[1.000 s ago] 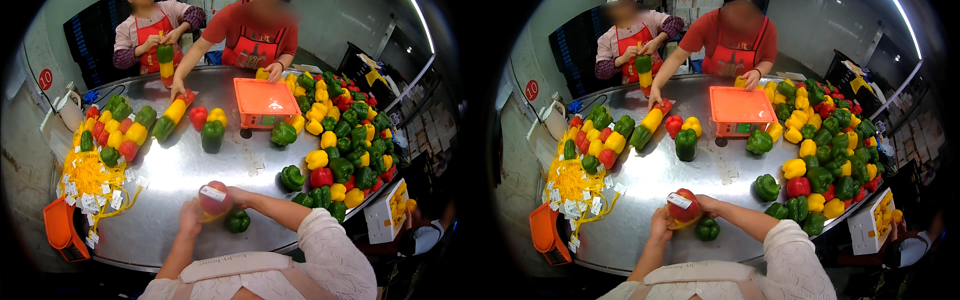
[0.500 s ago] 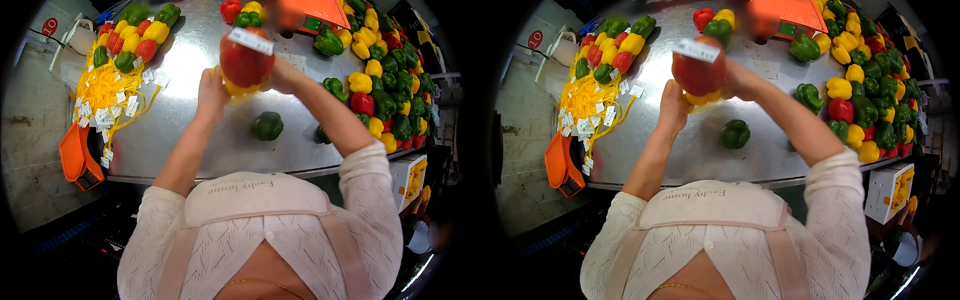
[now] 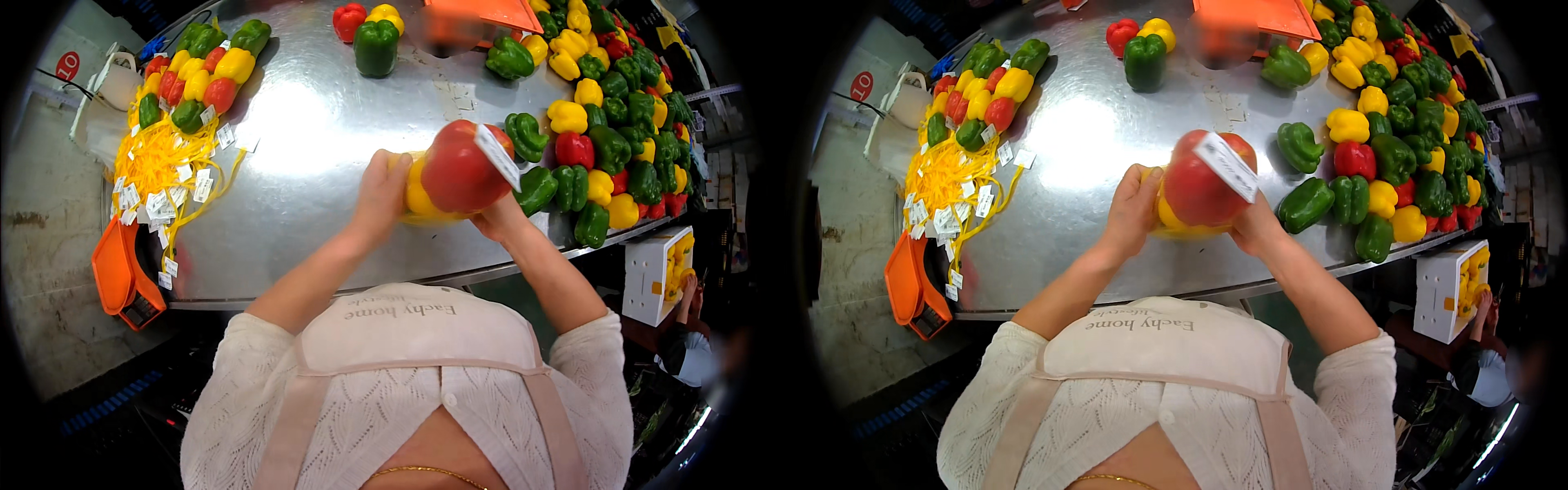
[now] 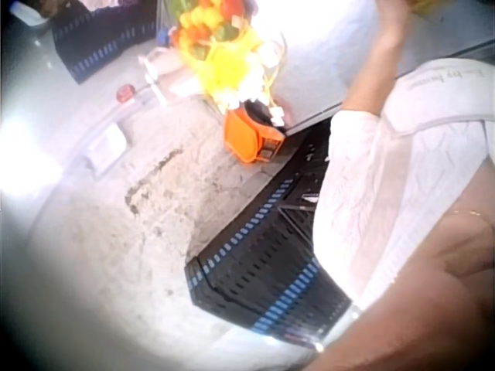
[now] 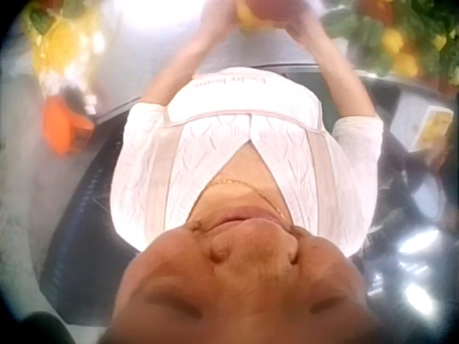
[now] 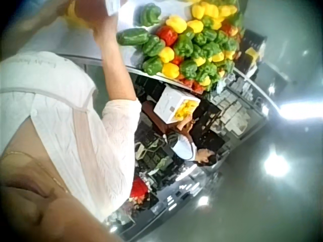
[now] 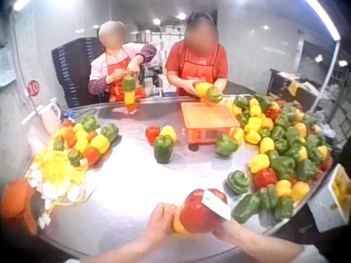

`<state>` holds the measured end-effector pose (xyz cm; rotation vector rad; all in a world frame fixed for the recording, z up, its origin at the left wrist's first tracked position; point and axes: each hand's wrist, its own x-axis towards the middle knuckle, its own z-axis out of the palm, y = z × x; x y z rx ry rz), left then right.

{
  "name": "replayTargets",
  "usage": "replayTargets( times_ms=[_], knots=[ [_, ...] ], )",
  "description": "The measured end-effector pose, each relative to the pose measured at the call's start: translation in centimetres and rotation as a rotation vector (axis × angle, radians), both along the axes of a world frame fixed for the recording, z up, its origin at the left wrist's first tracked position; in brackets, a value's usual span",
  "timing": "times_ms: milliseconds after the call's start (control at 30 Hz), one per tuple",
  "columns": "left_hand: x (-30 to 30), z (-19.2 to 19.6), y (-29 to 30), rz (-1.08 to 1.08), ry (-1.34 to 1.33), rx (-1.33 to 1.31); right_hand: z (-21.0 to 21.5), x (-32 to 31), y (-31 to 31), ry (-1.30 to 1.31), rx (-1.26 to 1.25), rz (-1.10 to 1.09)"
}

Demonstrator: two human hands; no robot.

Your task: The person assembles bundles of bell peppers by stacking green, yellow, and red peppers and securing them with yellow rubber bands. The person places the completed bundles into a black crate.

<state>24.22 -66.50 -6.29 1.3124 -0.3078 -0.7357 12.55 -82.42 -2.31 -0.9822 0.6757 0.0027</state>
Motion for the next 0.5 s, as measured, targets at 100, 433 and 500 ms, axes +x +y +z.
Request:
replayTargets(
  times_ms=[100, 433, 500],
  knots=[
    [0.8, 0.3, 0.7, -0.029, 0.071, 0.096, -2.4, -0.1, 0.0, -0.067, 0.044, 0.012],
    [-0.2, 1.1, 1.6, 0.024, 0.128, -0.015, 0.6, -0.1, 1.3, -0.068, -0.046, 0.038],
    [-0.1, 0.9, 1.6, 0.038, 0.092, -0.012, 0.5, 0.2, 1.5, -0.02, -0.061, 0.019]
  ],
)
